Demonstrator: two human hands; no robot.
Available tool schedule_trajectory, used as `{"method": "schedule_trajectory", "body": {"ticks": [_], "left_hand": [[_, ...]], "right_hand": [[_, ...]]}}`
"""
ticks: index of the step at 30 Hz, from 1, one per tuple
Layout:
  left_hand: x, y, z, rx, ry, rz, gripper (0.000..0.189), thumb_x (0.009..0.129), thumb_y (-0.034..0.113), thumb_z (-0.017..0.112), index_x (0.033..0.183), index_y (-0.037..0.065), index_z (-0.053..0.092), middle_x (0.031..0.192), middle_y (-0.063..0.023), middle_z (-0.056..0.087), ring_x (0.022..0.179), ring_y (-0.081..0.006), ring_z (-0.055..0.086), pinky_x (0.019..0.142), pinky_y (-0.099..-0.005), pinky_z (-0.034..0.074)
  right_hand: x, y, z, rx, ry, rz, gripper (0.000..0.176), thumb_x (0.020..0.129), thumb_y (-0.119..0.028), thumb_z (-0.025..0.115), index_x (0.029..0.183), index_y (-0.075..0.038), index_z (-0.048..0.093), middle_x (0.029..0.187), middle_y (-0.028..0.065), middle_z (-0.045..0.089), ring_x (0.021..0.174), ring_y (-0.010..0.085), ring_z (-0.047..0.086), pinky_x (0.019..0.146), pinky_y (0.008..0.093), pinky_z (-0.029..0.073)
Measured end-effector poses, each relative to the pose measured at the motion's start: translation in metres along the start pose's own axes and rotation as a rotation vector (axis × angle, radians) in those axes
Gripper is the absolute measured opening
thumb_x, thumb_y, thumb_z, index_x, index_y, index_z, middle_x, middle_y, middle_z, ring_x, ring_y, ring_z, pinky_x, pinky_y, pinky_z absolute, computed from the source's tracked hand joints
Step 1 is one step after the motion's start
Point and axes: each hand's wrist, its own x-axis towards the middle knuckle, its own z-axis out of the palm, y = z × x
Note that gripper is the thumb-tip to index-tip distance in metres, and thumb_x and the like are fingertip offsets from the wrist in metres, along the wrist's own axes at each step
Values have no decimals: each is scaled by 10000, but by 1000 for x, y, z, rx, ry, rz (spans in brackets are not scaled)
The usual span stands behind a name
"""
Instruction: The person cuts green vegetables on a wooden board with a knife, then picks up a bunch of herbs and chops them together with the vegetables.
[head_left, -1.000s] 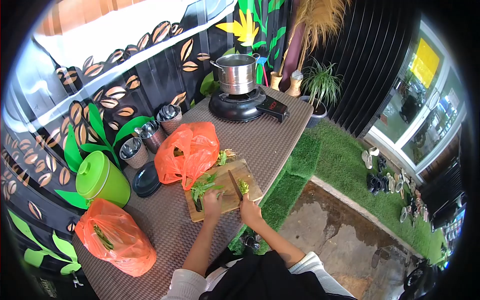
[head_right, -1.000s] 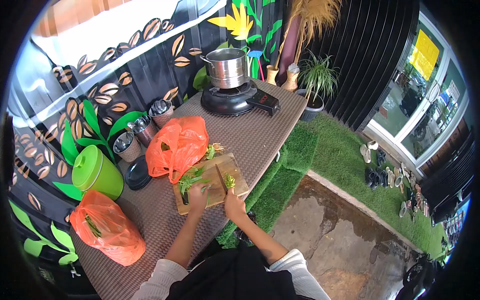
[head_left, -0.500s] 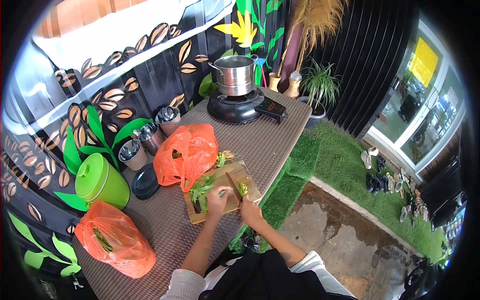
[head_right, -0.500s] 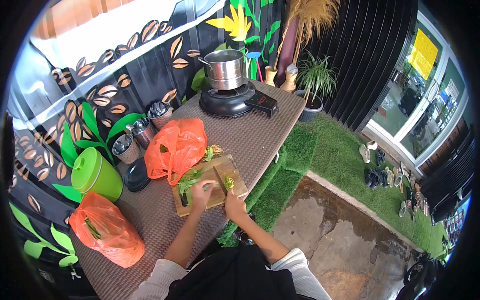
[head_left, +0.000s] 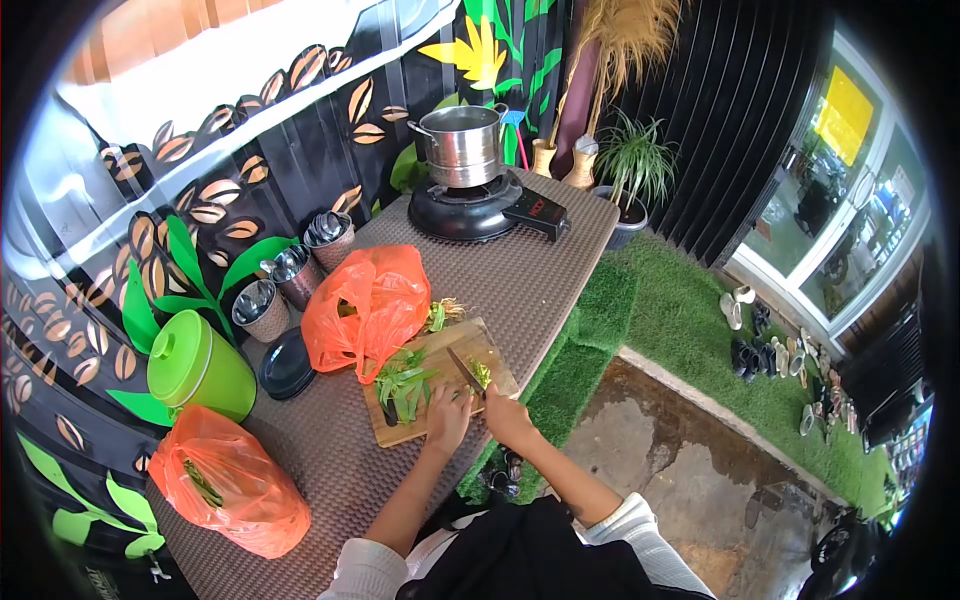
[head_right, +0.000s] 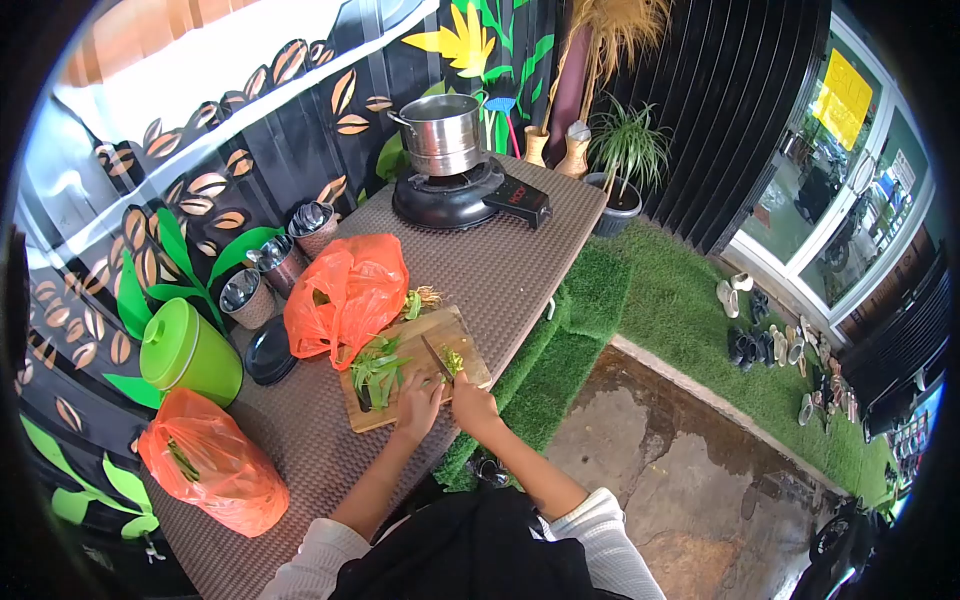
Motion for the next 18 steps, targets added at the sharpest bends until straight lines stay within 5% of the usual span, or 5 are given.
{"method": "schedule_trajectory", "body": {"ticks": [10,12,18], "left_hand": [[6,-10,6,-296,54,-247,221,728,22,691,949,2,689,813,-122,654,854,-293,594,780,-370,460],[10,-4,3,-481,13,-464,192,696,-8,704,887,1,693,801,-125,667,806,-301,607,763,-373,463],[2,-2,3,-261,73,-235,116,706,5,694,822,3,685,815,-125,661,849,-304,584,762,-379,459]], "right_hand": [[2,4,0,31,-34,10,274,788,-43,565,1007,16,413,819,234,658,774,385,674,608,463,550],[1,3,0,35,-21,6,266,795,-41,554,1014,17,414,825,238,657,774,386,674,609,465,550],[2,1,-4,28,-29,10,259,802,-44,546,1018,15,417,837,246,655,778,395,671,622,457,553]]}}
